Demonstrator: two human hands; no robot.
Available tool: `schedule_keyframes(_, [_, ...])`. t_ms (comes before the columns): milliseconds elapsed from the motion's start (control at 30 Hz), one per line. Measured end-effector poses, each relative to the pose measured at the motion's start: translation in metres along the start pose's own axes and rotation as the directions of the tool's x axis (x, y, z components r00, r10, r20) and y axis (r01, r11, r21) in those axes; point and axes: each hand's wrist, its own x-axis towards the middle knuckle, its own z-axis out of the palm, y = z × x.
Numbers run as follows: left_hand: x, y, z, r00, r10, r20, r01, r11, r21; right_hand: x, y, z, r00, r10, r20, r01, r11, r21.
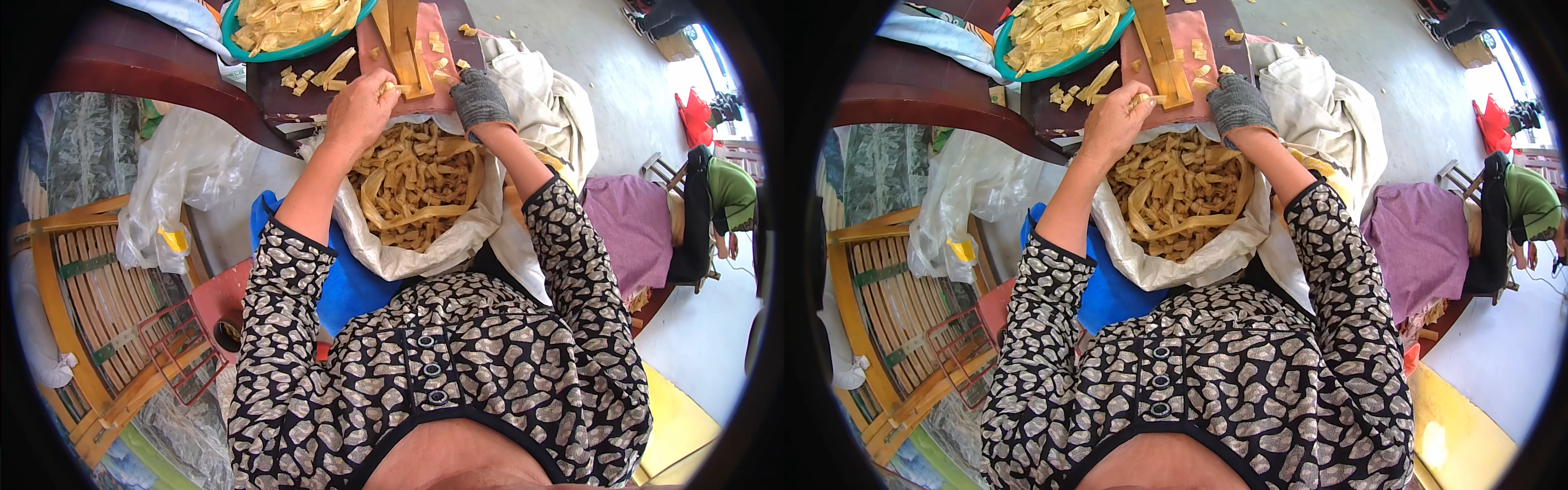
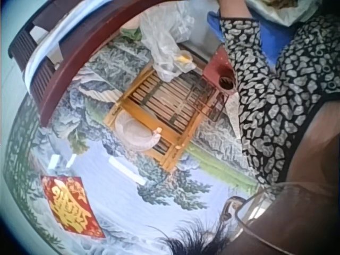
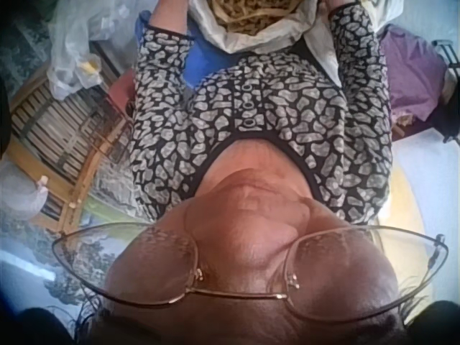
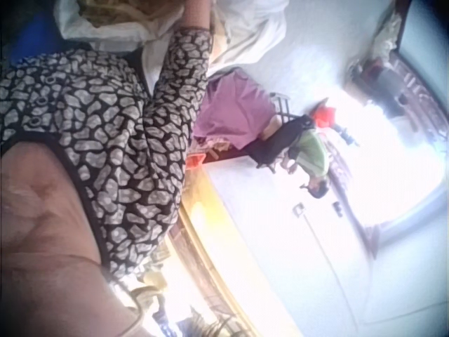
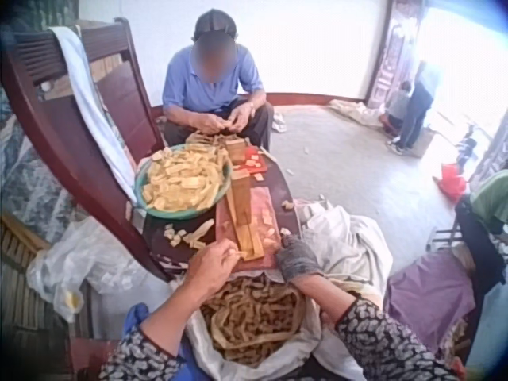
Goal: The person repeatedly picks up bamboo strips from a white sack and splits them by hand into smaller pieces, placing the split pieces into a green tray. The process is continuous and repetitive throughout the clip.
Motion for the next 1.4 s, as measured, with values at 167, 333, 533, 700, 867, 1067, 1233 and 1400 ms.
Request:
schedule_keyframes(167, [-0.022,-0.005,0.010,0.947,0.291,-0.140,-0.295,0.955,-0.010,-0.042,-0.023,-0.007,0.916,-0.266,-0.299,0.369,0.851,0.373])
schedule_keyframes(333, [-0.050,-0.002,0.020,0.773,0.014,0.634,0.533,0.527,-0.662,-0.083,-0.059,-0.010,0.589,-0.619,-0.520,0.769,0.627,0.124])
schedule_keyframes(533, [-0.048,-0.009,0.010,0.753,0.171,0.635,0.649,-0.034,-0.760,-0.118,-0.049,0.013,0.644,-0.674,-0.360,0.765,0.573,0.296])
schedule_keyframes(700, [-0.049,0.002,0.011,0.753,0.170,0.636,0.615,0.164,-0.771,-0.121,-0.051,0.012,0.821,-0.534,-0.203,0.552,0.650,0.523])
schedule_keyframes(867, [-0.054,0.009,0.008,0.775,0.150,0.614,0.408,0.624,-0.667,-0.101,-0.064,-0.013,0.909,-0.364,-0.204,0.414,0.720,0.557])
schedule_keyframes(1067, [-0.049,0.021,-0.009,0.975,0.176,0.134,-0.178,0.984,0.004,-0.086,-0.040,0.013,0.986,-0.168,-0.016,0.121,0.644,0.755])
schedule_keyframes(1233, [-0.045,0.019,-0.004,0.891,0.401,-0.211,-0.436,0.885,-0.160,-0.083,-0.046,0.011,0.949,-0.113,0.294,-0.279,0.132,0.951])
schedule_keyframes(1400, [-0.042,0.015,-0.002,0.864,0.481,-0.151,-0.495,0.866,-0.073,-0.101,-0.061,-0.020,0.953,-0.064,0.295,-0.228,0.488,0.843])
